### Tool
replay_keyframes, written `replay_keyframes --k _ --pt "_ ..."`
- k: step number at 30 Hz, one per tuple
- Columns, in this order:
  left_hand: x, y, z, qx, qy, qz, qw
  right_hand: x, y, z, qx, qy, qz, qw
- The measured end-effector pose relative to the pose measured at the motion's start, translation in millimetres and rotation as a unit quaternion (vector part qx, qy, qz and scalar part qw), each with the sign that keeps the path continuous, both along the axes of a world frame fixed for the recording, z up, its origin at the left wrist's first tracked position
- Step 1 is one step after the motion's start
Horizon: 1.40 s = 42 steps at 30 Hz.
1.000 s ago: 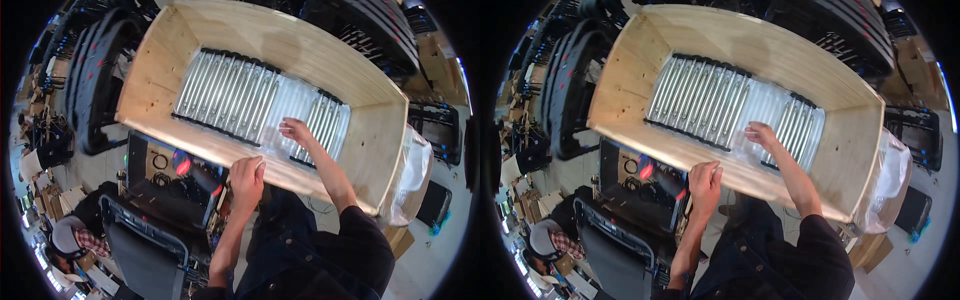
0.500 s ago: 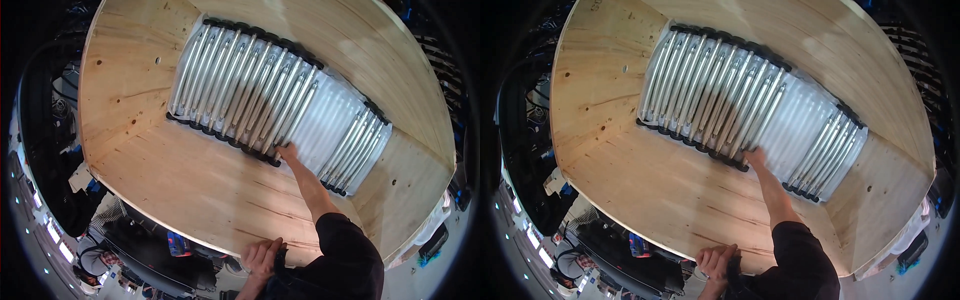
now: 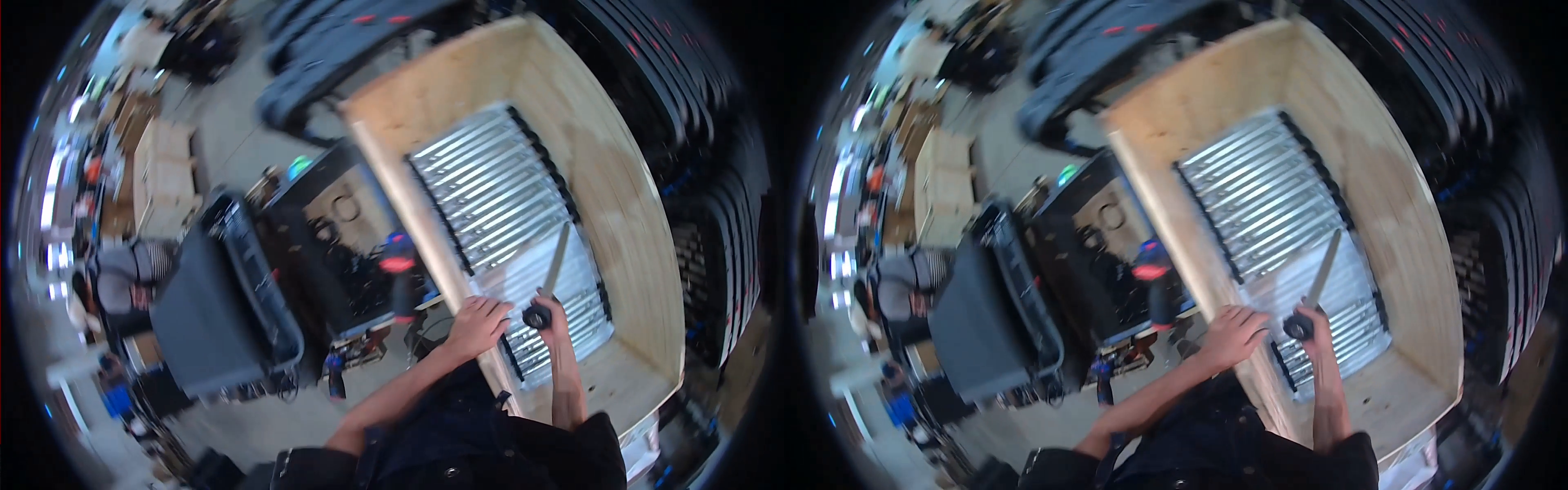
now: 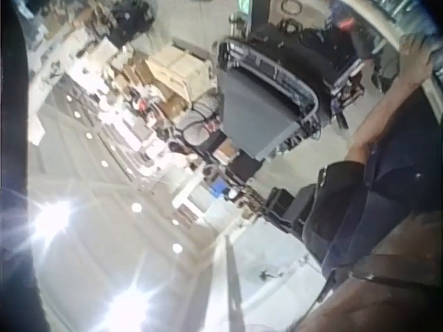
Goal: Assembling the base components and frame of treadmills on a factory floor.
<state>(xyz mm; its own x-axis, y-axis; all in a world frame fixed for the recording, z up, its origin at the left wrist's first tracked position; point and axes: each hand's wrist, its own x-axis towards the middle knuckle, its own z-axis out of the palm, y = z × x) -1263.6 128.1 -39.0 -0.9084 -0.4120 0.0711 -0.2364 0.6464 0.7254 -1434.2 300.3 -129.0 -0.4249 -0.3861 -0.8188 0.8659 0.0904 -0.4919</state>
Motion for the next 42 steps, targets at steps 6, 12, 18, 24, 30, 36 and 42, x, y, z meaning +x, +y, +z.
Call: replay_keyframes --k 6,12,18,24,30,36,42 --pt "73.0 -41.9 93.5 -0.171 0.122 -0.064 0.976 105.6 -23.3 227.3 -0.055 0.165 0.328 0.928" --pt "188.6 -66.9 207.8 -0.335 0.167 -0.169 0.912 165.0 -51.2 320.0 -0.249 0.050 0.518 0.817" --pt "311.9 -85.4 253.3 0.013 -0.058 -0.143 0.988 227.3 -205.8 238.7 -0.181 0.228 0.459 0.840" --pt "359.0 -98.6 207.7 0.537 0.148 0.215 0.802 298.2 -374.2 -30.7 0.009 0.440 0.554 0.707" --pt "389.2 -80.2 167.2 0.601 0.212 0.387 0.667 322.9 -434.5 -115.2 0.190 0.507 0.592 0.597" --pt "381.9 -75.6 136.5 0.574 0.203 0.485 0.629 259.2 -453.2 -100.0 0.157 0.466 0.508 0.707" --pt "372.2 -100.9 120.1 0.599 0.208 0.376 0.675 228.1 -454.0 -30.8 0.010 0.421 0.336 0.842"
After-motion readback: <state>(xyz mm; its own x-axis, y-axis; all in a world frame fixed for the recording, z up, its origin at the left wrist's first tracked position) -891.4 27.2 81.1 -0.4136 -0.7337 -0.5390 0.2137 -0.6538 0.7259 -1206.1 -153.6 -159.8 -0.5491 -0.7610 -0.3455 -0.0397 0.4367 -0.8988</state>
